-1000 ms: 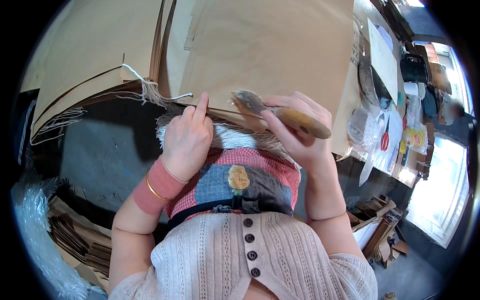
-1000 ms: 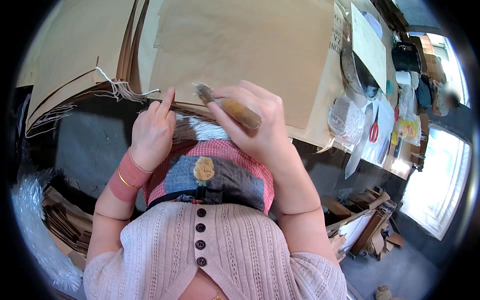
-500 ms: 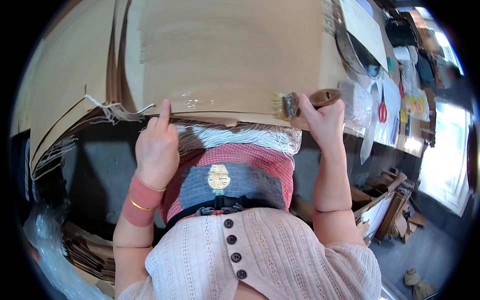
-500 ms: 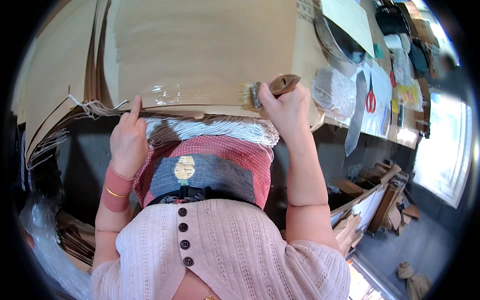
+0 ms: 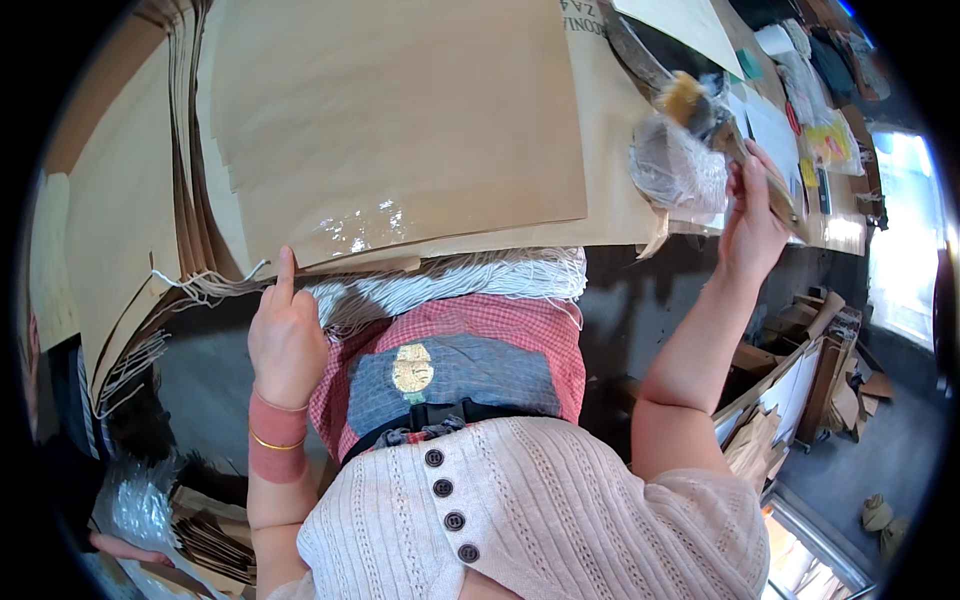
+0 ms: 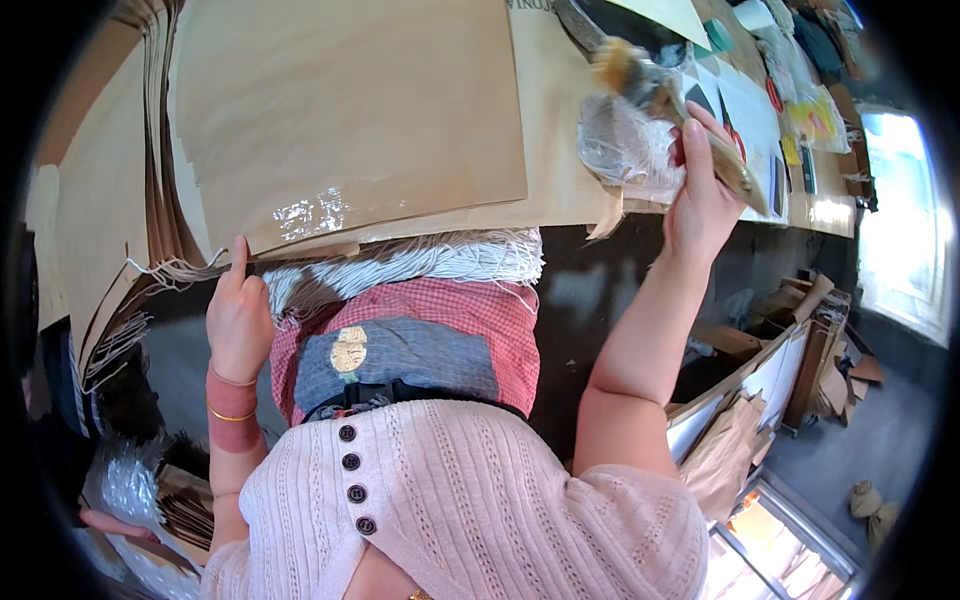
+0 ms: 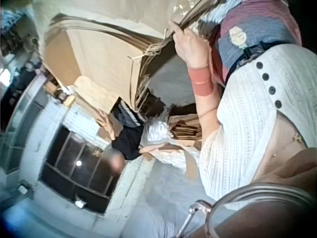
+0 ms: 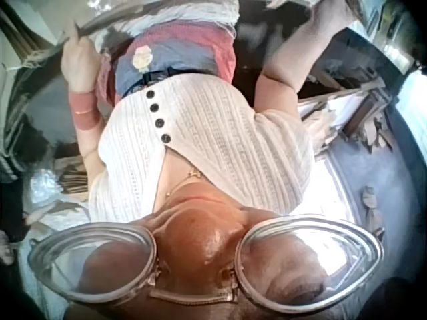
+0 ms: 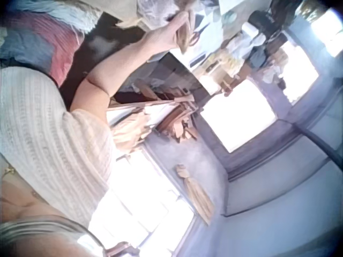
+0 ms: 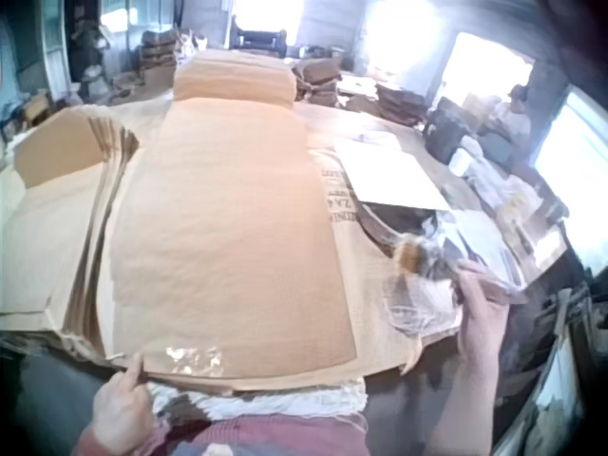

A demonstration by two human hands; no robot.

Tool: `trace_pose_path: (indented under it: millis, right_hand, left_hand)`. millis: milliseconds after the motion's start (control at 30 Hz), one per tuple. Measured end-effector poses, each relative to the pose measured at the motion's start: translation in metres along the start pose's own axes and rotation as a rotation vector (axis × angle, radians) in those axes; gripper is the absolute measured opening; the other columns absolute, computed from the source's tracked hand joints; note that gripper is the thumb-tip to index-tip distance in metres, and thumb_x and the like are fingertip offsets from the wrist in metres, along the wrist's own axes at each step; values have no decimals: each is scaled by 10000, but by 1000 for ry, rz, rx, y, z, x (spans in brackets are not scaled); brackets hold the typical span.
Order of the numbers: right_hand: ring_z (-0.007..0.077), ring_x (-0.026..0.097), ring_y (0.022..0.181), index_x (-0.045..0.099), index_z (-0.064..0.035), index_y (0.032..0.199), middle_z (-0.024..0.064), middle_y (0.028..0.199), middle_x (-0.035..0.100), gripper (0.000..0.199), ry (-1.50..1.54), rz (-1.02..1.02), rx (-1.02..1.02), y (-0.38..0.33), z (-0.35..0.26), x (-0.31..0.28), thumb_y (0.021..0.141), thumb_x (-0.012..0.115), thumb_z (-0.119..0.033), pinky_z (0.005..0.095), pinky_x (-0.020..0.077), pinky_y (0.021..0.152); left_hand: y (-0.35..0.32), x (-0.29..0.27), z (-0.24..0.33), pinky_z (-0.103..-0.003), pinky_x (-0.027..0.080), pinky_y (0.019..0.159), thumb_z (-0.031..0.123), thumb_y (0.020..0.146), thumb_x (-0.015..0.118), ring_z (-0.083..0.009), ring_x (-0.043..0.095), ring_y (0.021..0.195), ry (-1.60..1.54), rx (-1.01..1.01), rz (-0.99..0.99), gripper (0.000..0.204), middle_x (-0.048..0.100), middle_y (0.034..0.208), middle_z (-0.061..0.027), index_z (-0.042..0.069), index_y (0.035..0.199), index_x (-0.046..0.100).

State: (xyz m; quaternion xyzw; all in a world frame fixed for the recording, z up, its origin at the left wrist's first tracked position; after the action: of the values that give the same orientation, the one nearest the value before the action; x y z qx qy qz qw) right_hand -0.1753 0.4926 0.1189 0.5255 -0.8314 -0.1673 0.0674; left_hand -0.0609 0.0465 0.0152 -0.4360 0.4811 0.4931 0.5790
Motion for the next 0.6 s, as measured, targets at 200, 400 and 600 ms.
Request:
trace_pose_path:
  millis: [200,400,600]
  right_hand:
    - [297,617,897,661,-74,1080,127,972,634,289,-1125,-351,-426,-27,22,16,823,561,12,357,494,795]
    - [308,613,978,620,-5,1101,141,1061,638,314,-47,-1034,-289,-215,-17,164,788,619,7,363,485,853]
    - [156,567,653,704,0,876,68,743,612,97,-158,-976,-45,-159,-15,120,795,653,-22,264,455,605]
  left_hand:
    - [-26,-37,11,-333,449,569,10,759,622,-264,572,641,-676,87,-123,59,644,861,-168,-25,721,595]
    - [-34,-122,67,-303,374,461,60,713,686,-210,507,471,-1100,363,15,76,558,572,-89,-2,745,657]
    - [-32,-149,10,-262,327,485,-74,732,634,-178,453,525,-505,135,154,70,485,607,-68,-34,788,621]
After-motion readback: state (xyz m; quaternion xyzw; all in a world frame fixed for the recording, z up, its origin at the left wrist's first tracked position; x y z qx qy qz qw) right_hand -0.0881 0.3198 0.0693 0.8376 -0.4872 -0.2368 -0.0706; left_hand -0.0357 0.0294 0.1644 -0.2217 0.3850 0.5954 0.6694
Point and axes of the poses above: each hand's wrist, its own y-axis towards the middle knuckle, its own x-axis out of the palm, z = x × y, the point moved 10 cm from there along y, towards the middle knuckle
